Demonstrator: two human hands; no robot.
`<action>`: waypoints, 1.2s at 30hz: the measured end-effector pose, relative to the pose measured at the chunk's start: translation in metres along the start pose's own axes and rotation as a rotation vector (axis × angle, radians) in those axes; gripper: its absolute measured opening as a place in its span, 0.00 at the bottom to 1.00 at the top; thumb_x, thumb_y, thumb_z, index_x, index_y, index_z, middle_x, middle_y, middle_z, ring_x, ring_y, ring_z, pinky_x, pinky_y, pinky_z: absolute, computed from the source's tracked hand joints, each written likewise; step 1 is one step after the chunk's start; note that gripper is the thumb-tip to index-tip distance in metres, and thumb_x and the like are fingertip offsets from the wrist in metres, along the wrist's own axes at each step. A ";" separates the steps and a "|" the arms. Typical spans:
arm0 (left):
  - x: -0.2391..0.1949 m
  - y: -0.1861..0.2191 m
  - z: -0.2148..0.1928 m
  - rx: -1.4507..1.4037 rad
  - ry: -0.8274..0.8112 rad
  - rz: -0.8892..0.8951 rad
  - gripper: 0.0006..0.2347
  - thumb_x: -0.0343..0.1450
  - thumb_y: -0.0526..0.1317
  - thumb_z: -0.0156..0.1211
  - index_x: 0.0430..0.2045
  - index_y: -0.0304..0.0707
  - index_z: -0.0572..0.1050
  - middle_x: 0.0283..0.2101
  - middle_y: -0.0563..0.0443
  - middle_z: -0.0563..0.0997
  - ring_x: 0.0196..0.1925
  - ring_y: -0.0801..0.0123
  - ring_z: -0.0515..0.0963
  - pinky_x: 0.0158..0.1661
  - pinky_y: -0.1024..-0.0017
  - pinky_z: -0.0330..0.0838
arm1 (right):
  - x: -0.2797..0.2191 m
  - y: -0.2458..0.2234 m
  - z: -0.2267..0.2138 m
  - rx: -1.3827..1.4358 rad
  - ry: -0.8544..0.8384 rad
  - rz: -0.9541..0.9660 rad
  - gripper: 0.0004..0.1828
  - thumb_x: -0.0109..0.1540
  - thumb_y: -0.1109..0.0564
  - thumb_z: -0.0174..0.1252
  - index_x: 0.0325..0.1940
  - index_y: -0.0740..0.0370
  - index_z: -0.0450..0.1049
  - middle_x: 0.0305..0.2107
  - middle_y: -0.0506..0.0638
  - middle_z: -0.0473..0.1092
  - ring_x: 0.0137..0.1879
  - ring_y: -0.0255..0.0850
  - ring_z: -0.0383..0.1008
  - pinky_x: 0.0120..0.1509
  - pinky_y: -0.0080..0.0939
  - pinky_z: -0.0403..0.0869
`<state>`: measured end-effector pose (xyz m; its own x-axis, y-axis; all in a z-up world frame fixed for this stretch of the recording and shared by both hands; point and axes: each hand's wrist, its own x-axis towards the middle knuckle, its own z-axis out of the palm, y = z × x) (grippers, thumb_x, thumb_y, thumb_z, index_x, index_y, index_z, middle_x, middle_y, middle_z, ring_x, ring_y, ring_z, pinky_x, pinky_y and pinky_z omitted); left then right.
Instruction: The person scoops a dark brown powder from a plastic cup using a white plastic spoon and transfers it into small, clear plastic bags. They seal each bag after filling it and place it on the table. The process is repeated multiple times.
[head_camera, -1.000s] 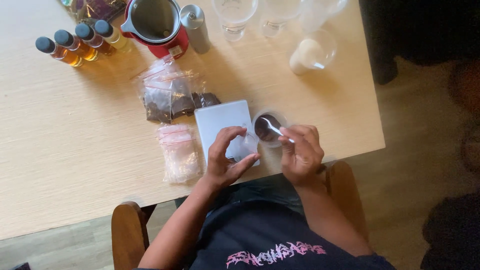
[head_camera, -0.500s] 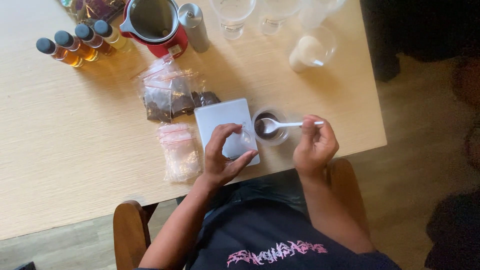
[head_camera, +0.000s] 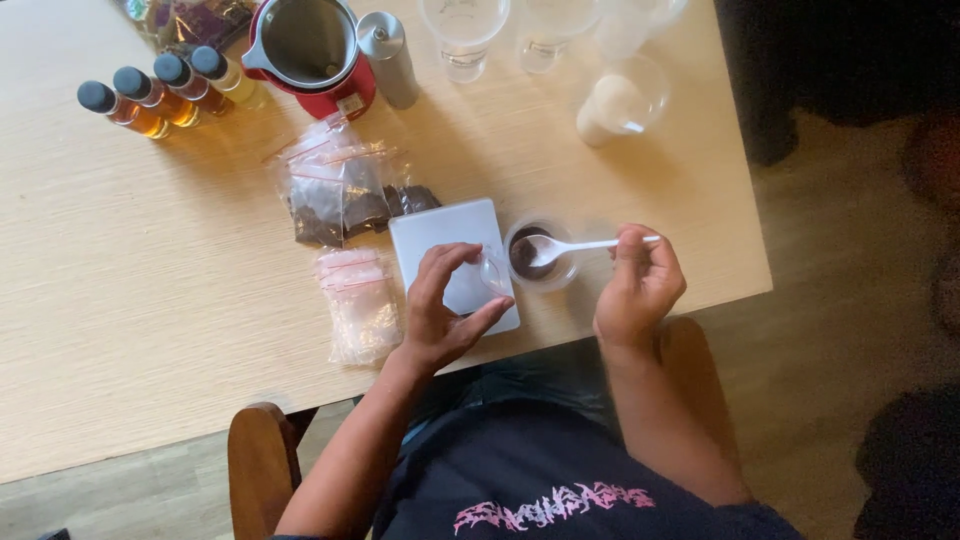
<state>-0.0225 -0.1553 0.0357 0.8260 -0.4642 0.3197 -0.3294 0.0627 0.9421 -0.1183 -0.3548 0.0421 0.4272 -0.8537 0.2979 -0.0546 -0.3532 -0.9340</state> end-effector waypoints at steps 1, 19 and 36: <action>0.001 0.001 0.000 0.000 0.001 0.000 0.27 0.59 0.34 0.81 0.52 0.29 0.77 0.46 0.33 0.81 0.49 0.40 0.81 0.54 0.42 0.76 | 0.000 0.000 0.000 0.000 0.000 0.000 0.12 0.74 0.54 0.55 0.40 0.62 0.78 0.23 0.48 0.69 0.32 0.34 0.67 0.43 0.35 0.71; 0.019 0.004 -0.001 0.279 -0.063 0.175 0.27 0.58 0.41 0.83 0.51 0.37 0.79 0.45 0.42 0.83 0.53 0.49 0.80 0.60 0.49 0.71 | 0.011 -0.020 -0.009 0.305 0.029 0.034 0.09 0.74 0.56 0.53 0.42 0.60 0.74 0.27 0.50 0.66 0.30 0.32 0.64 0.40 0.29 0.67; 0.025 0.019 0.000 0.490 0.064 0.424 0.19 0.63 0.43 0.80 0.45 0.37 0.81 0.42 0.41 0.84 0.48 0.48 0.84 0.59 0.46 0.73 | -0.016 -0.088 0.010 0.113 -0.200 -0.338 0.10 0.70 0.53 0.57 0.43 0.61 0.77 0.24 0.49 0.70 0.23 0.32 0.64 0.29 0.27 0.65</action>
<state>-0.0080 -0.1655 0.0616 0.5993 -0.4332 0.6732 -0.7906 -0.1883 0.5826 -0.1110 -0.3066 0.1177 0.5716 -0.6019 0.5577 0.2137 -0.5471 -0.8094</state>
